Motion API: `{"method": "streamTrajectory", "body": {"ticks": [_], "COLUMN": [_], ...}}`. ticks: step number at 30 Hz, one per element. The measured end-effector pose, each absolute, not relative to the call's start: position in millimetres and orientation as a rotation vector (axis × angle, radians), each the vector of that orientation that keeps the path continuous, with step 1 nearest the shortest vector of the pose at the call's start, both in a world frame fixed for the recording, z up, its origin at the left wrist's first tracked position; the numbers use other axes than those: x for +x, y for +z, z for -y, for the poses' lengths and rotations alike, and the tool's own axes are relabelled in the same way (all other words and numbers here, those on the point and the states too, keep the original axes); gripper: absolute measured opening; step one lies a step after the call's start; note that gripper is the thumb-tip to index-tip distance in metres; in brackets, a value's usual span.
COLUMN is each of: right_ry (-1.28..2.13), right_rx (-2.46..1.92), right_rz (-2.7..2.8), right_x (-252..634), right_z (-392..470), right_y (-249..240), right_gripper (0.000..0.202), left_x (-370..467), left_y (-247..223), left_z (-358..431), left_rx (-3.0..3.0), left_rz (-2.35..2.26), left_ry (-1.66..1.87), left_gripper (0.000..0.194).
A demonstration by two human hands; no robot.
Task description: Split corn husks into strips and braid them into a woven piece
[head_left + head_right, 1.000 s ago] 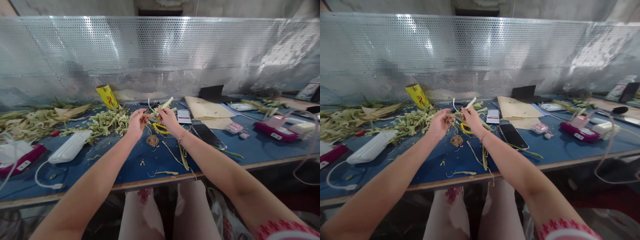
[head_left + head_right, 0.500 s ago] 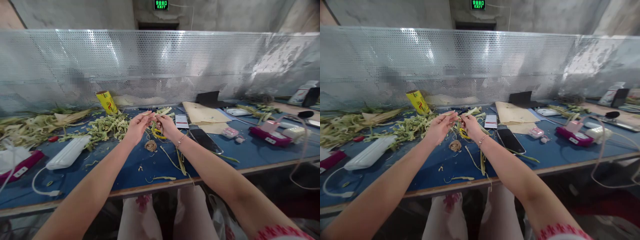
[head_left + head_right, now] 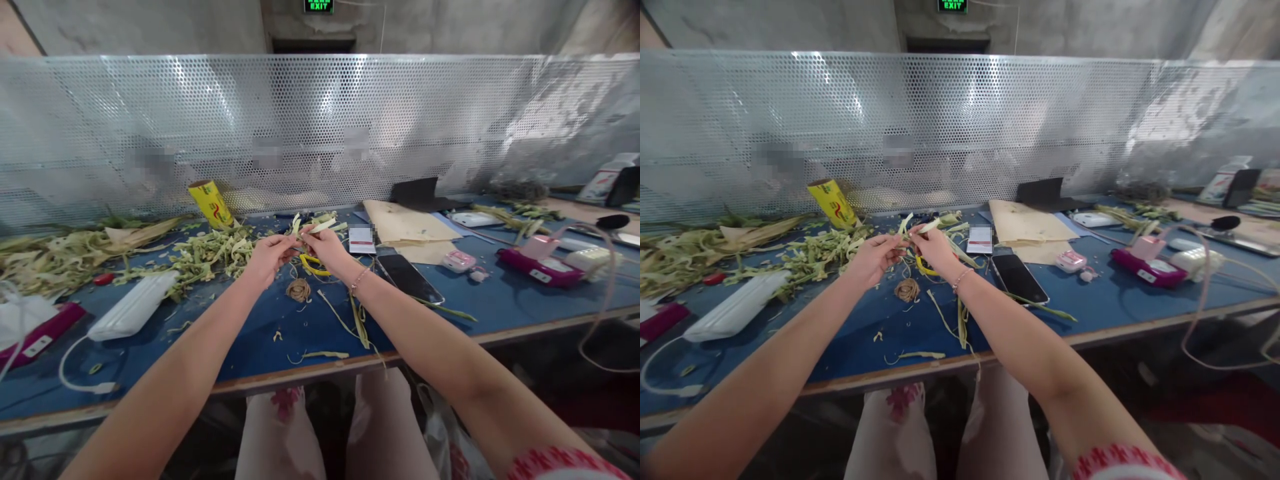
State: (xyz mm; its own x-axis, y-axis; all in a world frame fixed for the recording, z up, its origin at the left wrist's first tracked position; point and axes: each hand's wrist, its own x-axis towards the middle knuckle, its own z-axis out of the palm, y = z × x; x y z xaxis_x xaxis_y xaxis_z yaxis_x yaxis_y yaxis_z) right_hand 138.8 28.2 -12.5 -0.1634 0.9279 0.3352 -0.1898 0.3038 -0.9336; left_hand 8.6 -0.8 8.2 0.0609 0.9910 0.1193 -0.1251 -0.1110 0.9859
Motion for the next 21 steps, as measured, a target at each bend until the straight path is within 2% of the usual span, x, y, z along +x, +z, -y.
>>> {"method": "streamTrajectory", "body": {"ticks": [7, 13, 21], "right_ry": [1.090, 1.168, 1.198], "right_rx": [-0.771, -0.799, -0.794], "right_rz": [1.480, 1.485, 1.543], "right_x": [142, 139, 136], "right_z": [-30, -22, -12], "right_y": [-12, -8, -4], "right_gripper": [0.025, 0.024, 0.026], "left_x": [4, 0, 1], "left_y": [7, 4, 3], "left_z": [-4, -5, -4], "left_rx": [1.525, 1.807, 1.775], "left_rz": [-1.220, -1.265, -1.361], "left_ry": [1.320, 1.361, 1.387], "left_gripper": [0.033, 0.034, 0.031]}}
